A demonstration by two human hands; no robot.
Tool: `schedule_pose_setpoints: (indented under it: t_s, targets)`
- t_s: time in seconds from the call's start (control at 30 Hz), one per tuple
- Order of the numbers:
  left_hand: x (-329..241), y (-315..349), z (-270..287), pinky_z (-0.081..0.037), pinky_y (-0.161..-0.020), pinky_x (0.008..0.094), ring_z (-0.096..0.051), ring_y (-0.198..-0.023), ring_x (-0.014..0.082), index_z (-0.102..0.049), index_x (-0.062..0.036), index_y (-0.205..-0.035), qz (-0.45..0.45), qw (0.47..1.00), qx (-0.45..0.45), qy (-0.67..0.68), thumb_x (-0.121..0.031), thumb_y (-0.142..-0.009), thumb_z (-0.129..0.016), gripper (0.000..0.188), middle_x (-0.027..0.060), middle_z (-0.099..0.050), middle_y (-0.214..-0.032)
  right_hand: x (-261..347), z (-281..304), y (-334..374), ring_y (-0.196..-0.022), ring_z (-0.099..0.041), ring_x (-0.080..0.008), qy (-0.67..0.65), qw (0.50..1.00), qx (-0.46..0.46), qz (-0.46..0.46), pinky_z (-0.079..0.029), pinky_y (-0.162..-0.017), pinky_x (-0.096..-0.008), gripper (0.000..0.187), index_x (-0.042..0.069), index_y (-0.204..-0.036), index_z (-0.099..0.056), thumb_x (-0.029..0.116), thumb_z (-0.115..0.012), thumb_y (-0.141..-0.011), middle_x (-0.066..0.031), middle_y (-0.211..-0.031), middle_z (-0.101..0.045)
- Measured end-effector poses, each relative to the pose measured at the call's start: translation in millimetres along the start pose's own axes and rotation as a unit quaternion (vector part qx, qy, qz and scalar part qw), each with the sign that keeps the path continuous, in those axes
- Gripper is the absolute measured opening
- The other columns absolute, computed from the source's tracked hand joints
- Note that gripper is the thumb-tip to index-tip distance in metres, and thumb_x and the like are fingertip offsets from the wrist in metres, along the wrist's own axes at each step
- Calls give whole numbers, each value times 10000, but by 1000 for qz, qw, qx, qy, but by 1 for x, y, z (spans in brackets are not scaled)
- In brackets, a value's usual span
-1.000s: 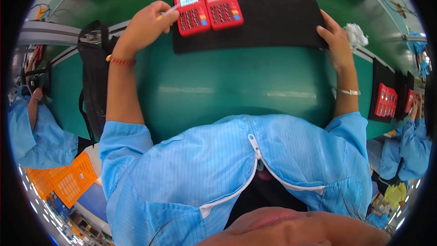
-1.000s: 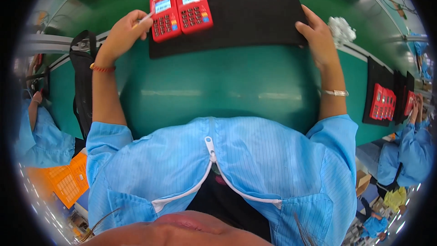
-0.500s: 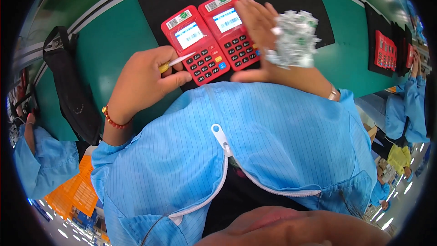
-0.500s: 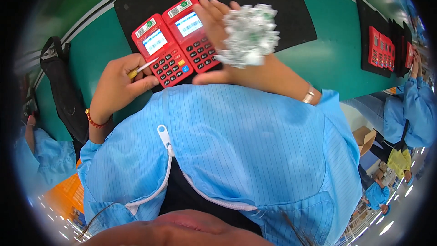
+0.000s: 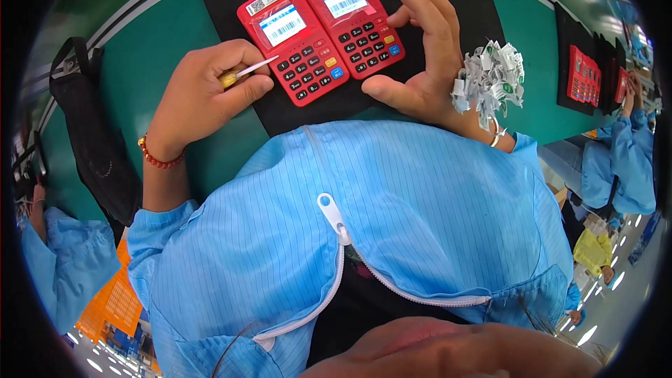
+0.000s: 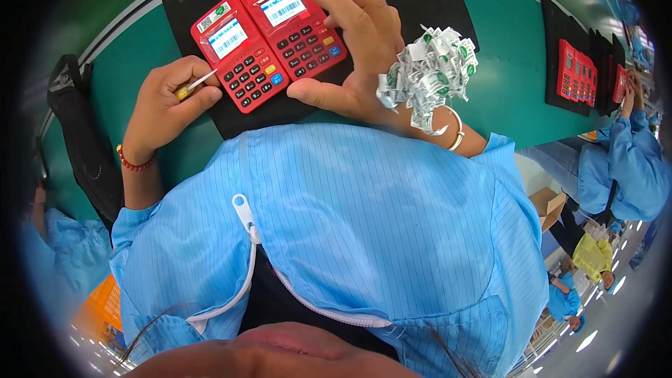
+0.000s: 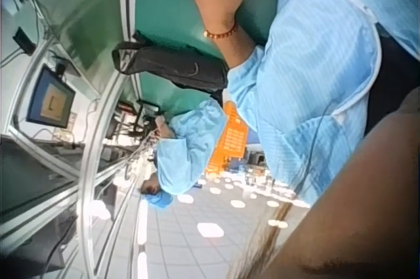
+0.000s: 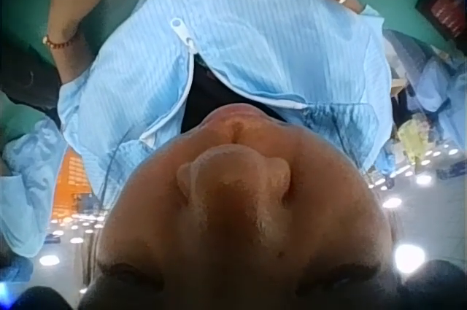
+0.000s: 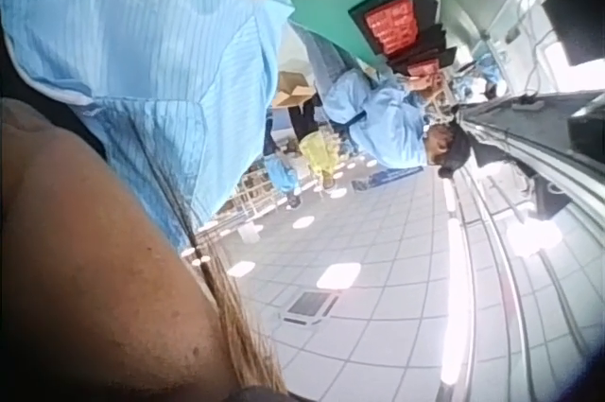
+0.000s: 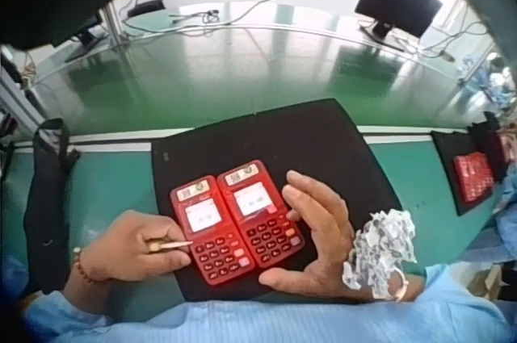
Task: Inspecting and testing handheld POS terminals on an electronic production line.
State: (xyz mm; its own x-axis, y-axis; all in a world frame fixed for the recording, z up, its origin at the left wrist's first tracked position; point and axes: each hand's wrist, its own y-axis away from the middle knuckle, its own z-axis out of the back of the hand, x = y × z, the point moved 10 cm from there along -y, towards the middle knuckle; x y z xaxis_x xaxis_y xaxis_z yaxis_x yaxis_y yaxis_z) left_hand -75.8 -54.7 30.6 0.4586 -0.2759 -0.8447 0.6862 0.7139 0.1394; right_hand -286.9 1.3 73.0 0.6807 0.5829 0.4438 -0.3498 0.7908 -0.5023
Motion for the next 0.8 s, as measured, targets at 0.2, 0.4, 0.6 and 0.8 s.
schedule_pose_setpoints:
  t_s: [0.2,0.4,0.6,0.8]
  targets:
    - [3,-2,-2,-405,-634,235,-503,-714,64,-674,-35,-950,23,1000,0,15,-167,-935,-749,152,-4,-611,-828,16,-18,-9,-1255,-595,-305,81,988,94,94,-546,-990,-423,888,110,-1470,-494,608,-797,-800,-184,-1500,-486]
    - [4,0,-2,-407,-642,240,-495,-722,67,-681,-28,-991,27,1000,-2,-2,-189,-951,-734,174,-8,-598,-825,19,-42,-5,-1232,-532,-302,164,967,151,123,-554,-946,-399,765,274,-1386,-619,737,-711,-784,-148,-1533,-485]
    - [-20,3,33,-422,-627,284,-504,-696,96,-657,-61,-1206,8,995,-69,-74,-222,-1032,-602,244,7,-560,-824,17,-46,-11,-1176,-559,-267,167,971,151,74,-521,-957,-402,651,291,-1314,-638,618,-806,-776,-108,-1573,-461]
    - [-56,-3,46,-463,-603,350,-586,-684,230,-700,-194,-1252,-79,905,-74,-411,-149,-990,-616,279,53,-576,-815,16,-47,-6,-1146,-585,-266,183,966,155,93,-505,-954,-409,651,297,-1339,-621,627,-777,-800,-158,-1591,-433]
